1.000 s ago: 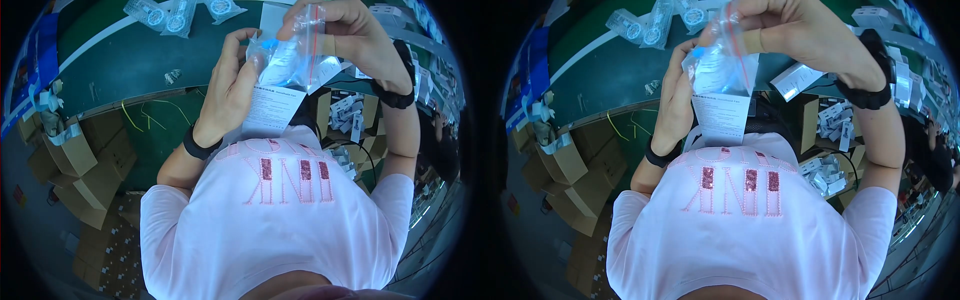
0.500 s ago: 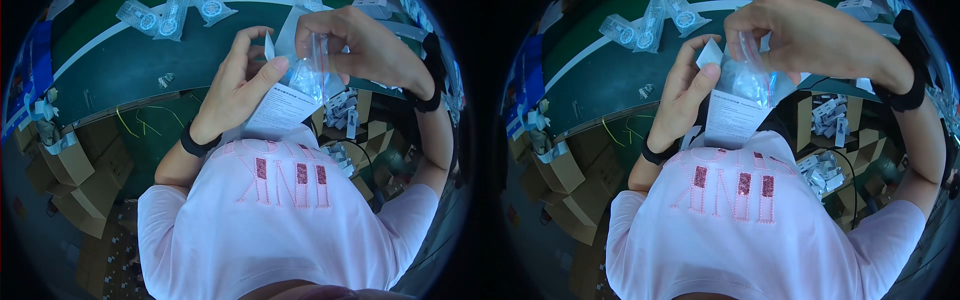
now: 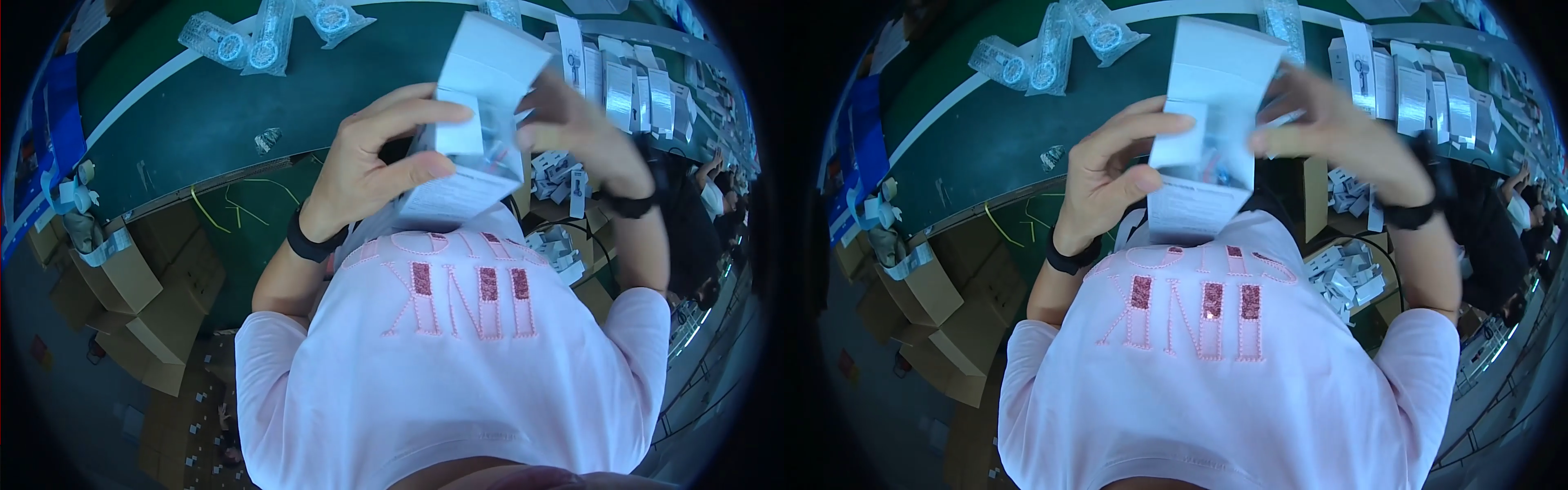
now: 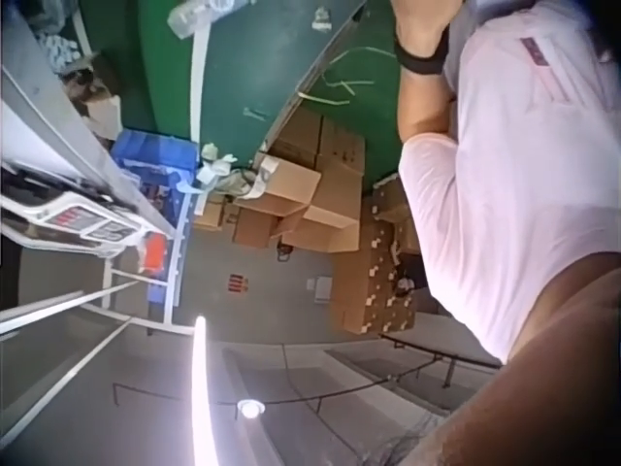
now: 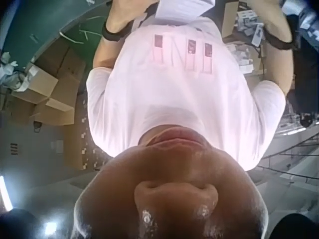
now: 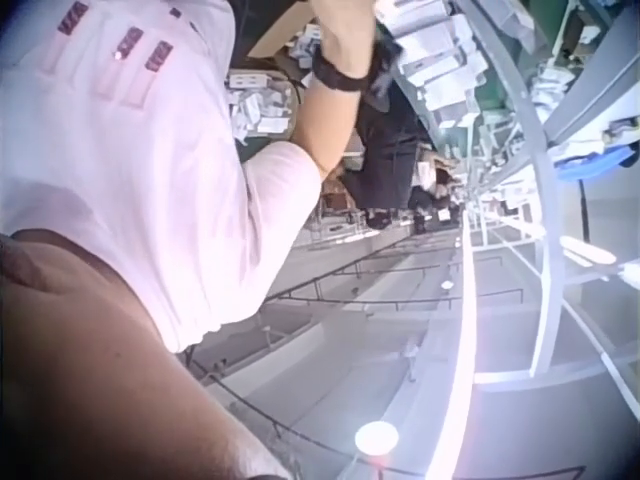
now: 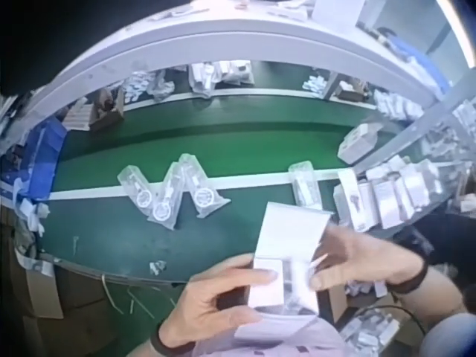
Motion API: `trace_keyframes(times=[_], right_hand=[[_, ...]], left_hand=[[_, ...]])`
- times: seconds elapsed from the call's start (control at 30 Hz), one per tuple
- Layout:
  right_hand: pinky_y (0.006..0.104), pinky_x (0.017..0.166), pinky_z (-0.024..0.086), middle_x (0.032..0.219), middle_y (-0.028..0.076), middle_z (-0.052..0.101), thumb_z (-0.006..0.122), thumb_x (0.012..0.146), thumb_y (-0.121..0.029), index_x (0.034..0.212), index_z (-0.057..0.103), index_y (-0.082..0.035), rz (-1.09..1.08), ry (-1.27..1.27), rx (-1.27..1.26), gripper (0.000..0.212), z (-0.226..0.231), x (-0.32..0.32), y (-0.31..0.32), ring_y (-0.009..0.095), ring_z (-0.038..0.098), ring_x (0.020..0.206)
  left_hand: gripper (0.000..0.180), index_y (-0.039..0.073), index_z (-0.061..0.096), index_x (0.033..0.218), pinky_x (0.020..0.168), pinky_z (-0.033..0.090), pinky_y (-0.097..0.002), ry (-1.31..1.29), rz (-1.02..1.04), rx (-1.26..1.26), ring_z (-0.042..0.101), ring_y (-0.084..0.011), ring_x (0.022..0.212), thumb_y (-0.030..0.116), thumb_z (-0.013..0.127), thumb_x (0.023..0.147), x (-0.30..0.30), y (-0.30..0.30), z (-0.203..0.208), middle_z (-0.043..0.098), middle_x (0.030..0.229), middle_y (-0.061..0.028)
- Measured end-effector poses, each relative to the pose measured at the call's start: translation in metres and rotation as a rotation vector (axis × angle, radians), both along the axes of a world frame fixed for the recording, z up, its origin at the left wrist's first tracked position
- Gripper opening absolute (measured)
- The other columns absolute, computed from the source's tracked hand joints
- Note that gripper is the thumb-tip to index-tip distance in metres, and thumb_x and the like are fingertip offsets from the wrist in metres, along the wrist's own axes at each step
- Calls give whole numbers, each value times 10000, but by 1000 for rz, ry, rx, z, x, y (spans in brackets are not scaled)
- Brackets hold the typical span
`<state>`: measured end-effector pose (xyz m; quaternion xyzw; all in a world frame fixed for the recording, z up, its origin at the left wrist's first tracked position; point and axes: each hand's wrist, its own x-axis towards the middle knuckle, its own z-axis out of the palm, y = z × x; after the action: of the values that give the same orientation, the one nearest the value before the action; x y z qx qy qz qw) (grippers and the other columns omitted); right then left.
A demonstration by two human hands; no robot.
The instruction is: Packaging products into white boxes with bubble wrap and instruction manuals on an assembly line.
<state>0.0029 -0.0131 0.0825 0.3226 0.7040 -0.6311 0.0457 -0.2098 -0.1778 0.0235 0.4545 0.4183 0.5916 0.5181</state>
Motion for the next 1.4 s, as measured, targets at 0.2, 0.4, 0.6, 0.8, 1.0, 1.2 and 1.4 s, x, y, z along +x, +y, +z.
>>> trace_keyframes(times=[0.2, 0.4, 0.6, 0.8, 1.0, 1.2, 1.4], right_hand=[[334, 944, 456, 1326, 136, 532, 669, 819, -257, 1357, 473, -18, -307, 337, -52, 621, -26, -27, -41, 218, 548, 1165], [331, 907, 501, 1246, 136, 610, 572, 899, -75, 1225, 627, -57, -275, 363, 22, 331, -25, -15, -40, 200, 587, 1122], [374, 1008, 431, 1218, 122, 630, 547, 912, -73, 1177, 656, -53, -145, 365, 28, 287, -20, -12, -32, 230, 581, 1153], [485, 1113, 270, 1358, 159, 514, 607, 852, -175, 1294, 549, -54, 189, 283, 405, 462, -14, -10, -46, 351, 391, 1338], [444, 1078, 325, 1389, 160, 465, 673, 816, -193, 1332, 480, -38, -250, 244, 441, 572, -47, 9, -61, 315, 429, 1304], [370, 916, 466, 1269, 141, 561, 642, 843, -116, 1340, 470, -35, -735, -263, 549, 533, -153, 113, -9, 251, 574, 1119], [312, 802, 501, 1072, 134, 671, 663, 812, -202, 1167, 610, 30, -445, -382, 685, 428, -217, 132, 71, 205, 652, 868]], left_hand=[[506, 42, 590, 1213, 855, 518, -349, 234, -77, -145, 612, -222, 1036, 232, 768, 780, 2, 8, 2, 586, 1207, -142], [650, 34, 474, 1236, 801, 546, -361, 53, 73, -253, 627, -269, 1028, 216, 826, 721, 12, 14, -7, 579, 1205, -229], [721, 59, 377, 1290, 863, 512, -340, 5, 1, -343, 608, -224, 1024, 76, 814, 717, 12, 16, -1, 579, 1175, -169], [612, 26, 482, 1260, 849, 524, -335, -100, 18, -302, 605, -215, 1050, 110, 802, 745, 14, 8, -17, 590, 1191, -162], [604, 13, 480, 1344, 967, 452, -336, -26, 50, -368, 547, -193, 1138, 22, 724, 791, 3, 10, -23, 544, 1292, -117], [607, 19, 503, 1329, 868, 471, -330, 440, 33, -567, 607, -212, 969, 321, 700, 841, -28, 106, -150, 630, 1105, -160], [916, -66, 330, 1393, 1061, 317, -473, 1003, 346, -233, 367, -457, 1271, 414, 761, 743, 45, 141, -145, 379, 1369, -332]])
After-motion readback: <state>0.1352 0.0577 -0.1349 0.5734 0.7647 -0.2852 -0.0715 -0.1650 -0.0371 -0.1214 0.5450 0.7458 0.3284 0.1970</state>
